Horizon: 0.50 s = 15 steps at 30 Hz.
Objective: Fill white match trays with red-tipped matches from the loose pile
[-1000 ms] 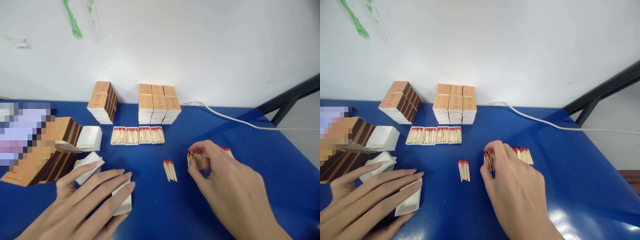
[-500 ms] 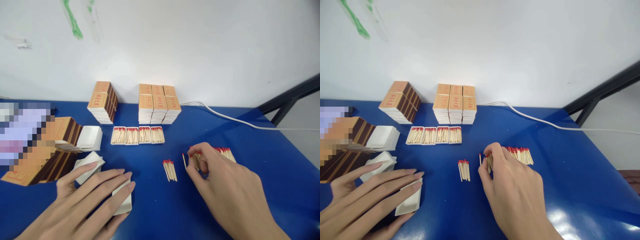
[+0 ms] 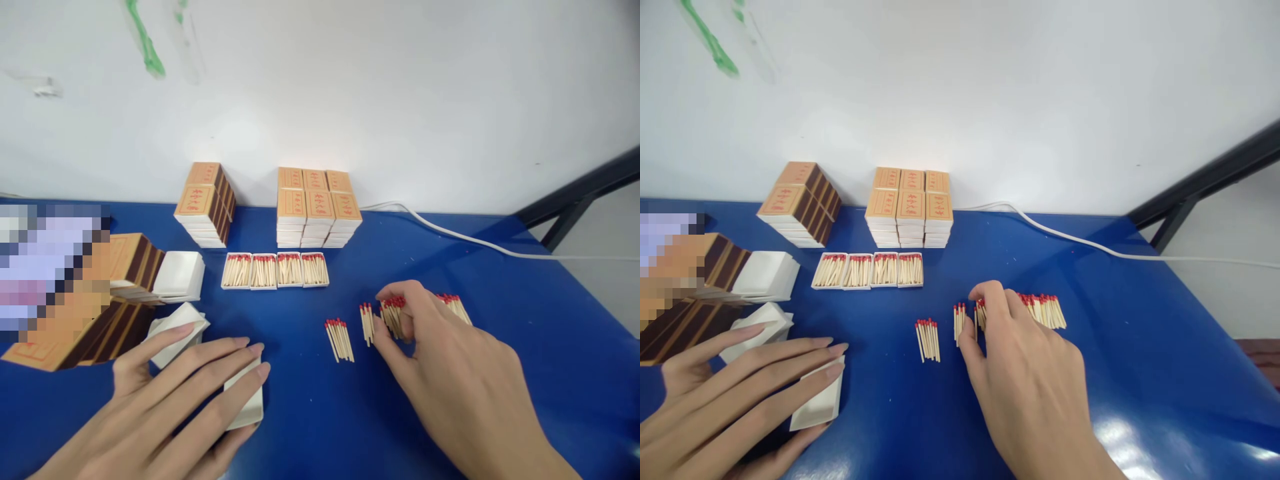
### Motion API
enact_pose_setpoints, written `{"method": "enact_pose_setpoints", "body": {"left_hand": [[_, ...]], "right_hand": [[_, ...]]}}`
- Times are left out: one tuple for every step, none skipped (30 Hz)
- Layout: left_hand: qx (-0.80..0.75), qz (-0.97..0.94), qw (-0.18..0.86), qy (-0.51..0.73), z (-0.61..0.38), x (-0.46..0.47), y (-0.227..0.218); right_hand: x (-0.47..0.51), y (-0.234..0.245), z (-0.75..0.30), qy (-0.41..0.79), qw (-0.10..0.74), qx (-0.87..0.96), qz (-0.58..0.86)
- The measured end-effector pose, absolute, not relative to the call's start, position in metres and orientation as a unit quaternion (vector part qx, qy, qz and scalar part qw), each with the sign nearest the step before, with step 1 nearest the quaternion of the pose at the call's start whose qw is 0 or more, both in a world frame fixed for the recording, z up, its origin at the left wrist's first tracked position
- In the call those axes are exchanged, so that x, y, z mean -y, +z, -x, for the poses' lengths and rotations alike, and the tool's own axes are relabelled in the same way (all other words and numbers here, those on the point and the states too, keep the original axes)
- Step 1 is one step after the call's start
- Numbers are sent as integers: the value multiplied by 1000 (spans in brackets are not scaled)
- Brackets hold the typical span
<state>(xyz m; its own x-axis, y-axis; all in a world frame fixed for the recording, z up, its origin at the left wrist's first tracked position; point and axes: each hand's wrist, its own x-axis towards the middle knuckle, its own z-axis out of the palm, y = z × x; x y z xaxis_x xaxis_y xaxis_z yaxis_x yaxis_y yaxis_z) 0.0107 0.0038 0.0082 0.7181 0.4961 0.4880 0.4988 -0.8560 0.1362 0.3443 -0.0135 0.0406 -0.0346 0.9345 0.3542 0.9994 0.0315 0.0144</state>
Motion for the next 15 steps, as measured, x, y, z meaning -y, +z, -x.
{"method": "enact_pose_setpoints", "body": {"left_hand": [[268, 927, 1, -262, -11, -4, 8], [267, 928, -1, -260, -11, -4, 7], [267, 927, -2, -261, -11, -4, 7], [268, 927, -2, -263, -11, -5, 6], [269, 926, -2, -265, -11, -5, 6], [270, 926, -2, -265, -12, -5, 6], [271, 925, -2, -266, -12, -6, 7], [271, 926, -1, -265, -13, -6, 8], [270, 927, 0, -261, -13, -6, 8], [269, 928, 1, -258, -13, -6, 9], [267, 929, 2, -256, -13, -6, 10], [267, 930, 4, -252, -12, -5, 10], [267, 931, 7, -251, -12, -5, 10], [266, 931, 9, -249, -12, -5, 11], [266, 931, 10, -249, -11, -5, 11]], "right_hand": [[14, 41, -344, -129, 127, 708, 683], [14, 41, -343, -126, 131, 709, 682], [14, 42, -343, -124, 137, 708, 681], [14, 42, -343, -120, 142, 709, 680], [14, 42, -342, -114, 146, 711, 679], [15, 41, -342, -105, 147, 714, 676], [15, 41, -342, -97, 148, 717, 674], [15, 40, -342, -90, 147, 720, 672], [15, 40, -342, -84, 144, 722, 671], [15, 40, -342, -81, 140, 724, 671], [15, 40, -342, -81, 137, 724, 671], [15, 40, -343, -82, 134, 724, 672], [15, 40, -343, -84, 134, 723, 672], [15, 40, -344, -86, 134, 724, 672], [15, 40, -344, -88, 134, 724, 671]]}}
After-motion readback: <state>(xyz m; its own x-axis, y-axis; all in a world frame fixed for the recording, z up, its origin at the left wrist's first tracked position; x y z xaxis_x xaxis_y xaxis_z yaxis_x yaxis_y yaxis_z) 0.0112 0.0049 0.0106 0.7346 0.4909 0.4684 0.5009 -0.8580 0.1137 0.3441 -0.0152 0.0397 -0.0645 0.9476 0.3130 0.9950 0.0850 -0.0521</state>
